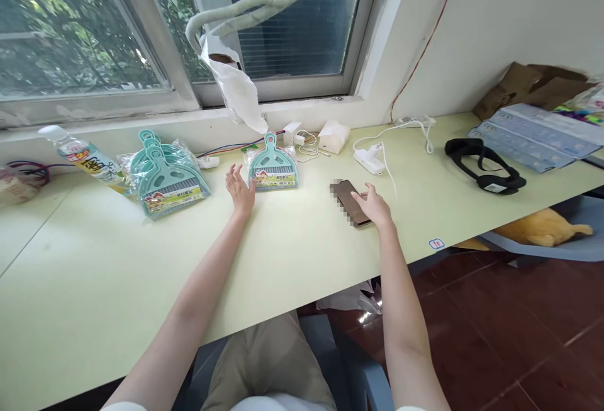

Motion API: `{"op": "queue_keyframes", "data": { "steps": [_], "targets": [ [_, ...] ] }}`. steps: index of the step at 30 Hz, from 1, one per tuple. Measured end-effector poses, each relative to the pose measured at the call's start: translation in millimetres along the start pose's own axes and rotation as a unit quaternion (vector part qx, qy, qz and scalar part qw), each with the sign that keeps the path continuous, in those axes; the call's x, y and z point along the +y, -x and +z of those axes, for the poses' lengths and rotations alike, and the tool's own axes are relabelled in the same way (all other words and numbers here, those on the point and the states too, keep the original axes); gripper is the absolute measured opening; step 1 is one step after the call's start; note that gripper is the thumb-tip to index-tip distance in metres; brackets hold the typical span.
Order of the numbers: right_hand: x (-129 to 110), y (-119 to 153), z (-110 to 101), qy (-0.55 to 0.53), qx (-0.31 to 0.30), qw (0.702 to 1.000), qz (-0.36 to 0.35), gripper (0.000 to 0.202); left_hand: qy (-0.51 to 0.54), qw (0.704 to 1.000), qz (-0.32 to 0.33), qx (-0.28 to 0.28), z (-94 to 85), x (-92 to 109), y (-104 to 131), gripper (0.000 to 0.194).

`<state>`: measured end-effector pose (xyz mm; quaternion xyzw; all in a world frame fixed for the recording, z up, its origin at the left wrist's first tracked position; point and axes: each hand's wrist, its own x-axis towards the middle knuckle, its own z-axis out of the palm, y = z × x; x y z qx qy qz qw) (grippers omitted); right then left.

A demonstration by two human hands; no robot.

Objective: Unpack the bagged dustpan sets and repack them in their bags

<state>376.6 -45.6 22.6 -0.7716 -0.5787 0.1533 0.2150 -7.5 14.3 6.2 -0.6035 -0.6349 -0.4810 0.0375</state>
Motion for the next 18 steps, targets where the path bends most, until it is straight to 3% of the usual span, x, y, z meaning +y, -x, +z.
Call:
{"op": "queue_keyframes", "data": {
  "steps": [5,11,15,18],
  "targets": [
    [-27,13,15,0.055,0.012,0.998,0.027,0.087,0.012,1.0,-0.006,0.002,-3.2,0,0,0.047],
    [-36,18,35,0.076,0.078,0.994,0.034,0.079,0.018,0.998,-0.049,0.03,-19.5,6,10,0.044],
    [-32,18,40,0.045,0.12,0.991,0.032,0.067,-0.017,0.995,-0.077,0.06,-48.3,4,19,0.045],
    [-30,18,40,0.035,0.135,0.989,0.044,0.063,-0.077,0.983,-0.111,0.121,-84.7,-22,17,0.046]
  ]
}}
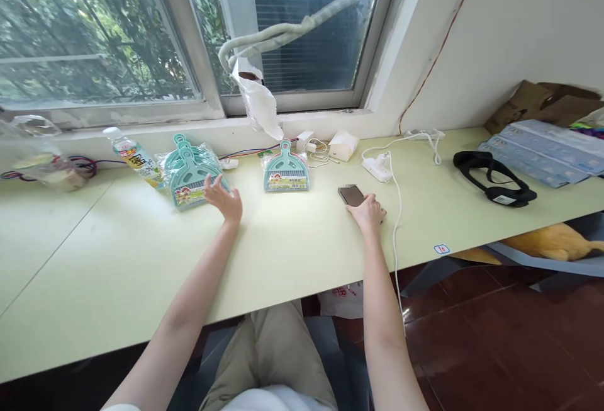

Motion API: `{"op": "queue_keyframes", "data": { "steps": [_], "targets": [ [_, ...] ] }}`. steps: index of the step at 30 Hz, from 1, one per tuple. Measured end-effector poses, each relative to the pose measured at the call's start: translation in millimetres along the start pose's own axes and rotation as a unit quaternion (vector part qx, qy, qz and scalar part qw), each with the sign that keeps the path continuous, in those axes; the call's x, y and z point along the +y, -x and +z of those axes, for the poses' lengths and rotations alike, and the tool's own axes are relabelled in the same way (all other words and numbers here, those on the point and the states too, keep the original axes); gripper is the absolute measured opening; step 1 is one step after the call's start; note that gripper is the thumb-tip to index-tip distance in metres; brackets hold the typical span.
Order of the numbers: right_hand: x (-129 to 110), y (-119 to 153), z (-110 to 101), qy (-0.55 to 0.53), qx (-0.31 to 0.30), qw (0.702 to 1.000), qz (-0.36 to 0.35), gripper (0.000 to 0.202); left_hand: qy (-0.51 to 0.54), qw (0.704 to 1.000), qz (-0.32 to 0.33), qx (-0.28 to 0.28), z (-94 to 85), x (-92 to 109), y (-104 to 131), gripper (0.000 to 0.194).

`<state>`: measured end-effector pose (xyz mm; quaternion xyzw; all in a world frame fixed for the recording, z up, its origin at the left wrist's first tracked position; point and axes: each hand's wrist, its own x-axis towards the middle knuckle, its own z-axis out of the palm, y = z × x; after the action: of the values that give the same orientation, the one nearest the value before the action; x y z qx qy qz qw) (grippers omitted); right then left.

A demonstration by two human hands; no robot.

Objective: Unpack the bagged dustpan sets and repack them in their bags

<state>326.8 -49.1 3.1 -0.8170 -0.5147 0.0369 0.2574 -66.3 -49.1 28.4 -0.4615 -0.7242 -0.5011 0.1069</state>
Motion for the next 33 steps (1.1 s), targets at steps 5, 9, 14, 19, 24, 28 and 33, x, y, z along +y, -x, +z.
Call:
{"op": "queue_keyframes", "data": {
  "steps": [5,9,14,19,24,28,33],
  "targets": [
    [1,-3,-1,-0.013,0.002,1.0,0.011,0.063,-0.087,0.982,-0.132,0.102,-51.1,-91,-47,0.051],
    [0,-1,2,-0.01,-0.012,1.0,0.007,0.066,-0.024,0.977,-0.21,-0.033,-74.3,-146,-69,0.041],
    [-13,20,3,-0.026,0.032,0.998,-0.052,0.074,0.024,0.968,-0.209,-0.139,-74.9,-162,-78,0.031],
    [-59,58,5,-0.085,0.099,0.975,-0.178,0.051,0.013,0.958,-0.236,-0.16,-65.9,-163,-96,0.028],
    [-121,109,21,-0.143,0.075,0.923,-0.348,0.033,0.01,0.949,-0.243,-0.202,-66.7,-157,-112,0.023],
    [-165,147,36,-0.183,0.006,0.873,-0.453,0.032,0.005,0.959,-0.22,-0.178,-75.4,-143,-108,0.013],
    [-219,179,52,-0.199,-0.045,0.814,-0.543,0.036,0.137,0.961,-0.224,-0.091,-87.4,-125,-76,0.022]
  ]
}}
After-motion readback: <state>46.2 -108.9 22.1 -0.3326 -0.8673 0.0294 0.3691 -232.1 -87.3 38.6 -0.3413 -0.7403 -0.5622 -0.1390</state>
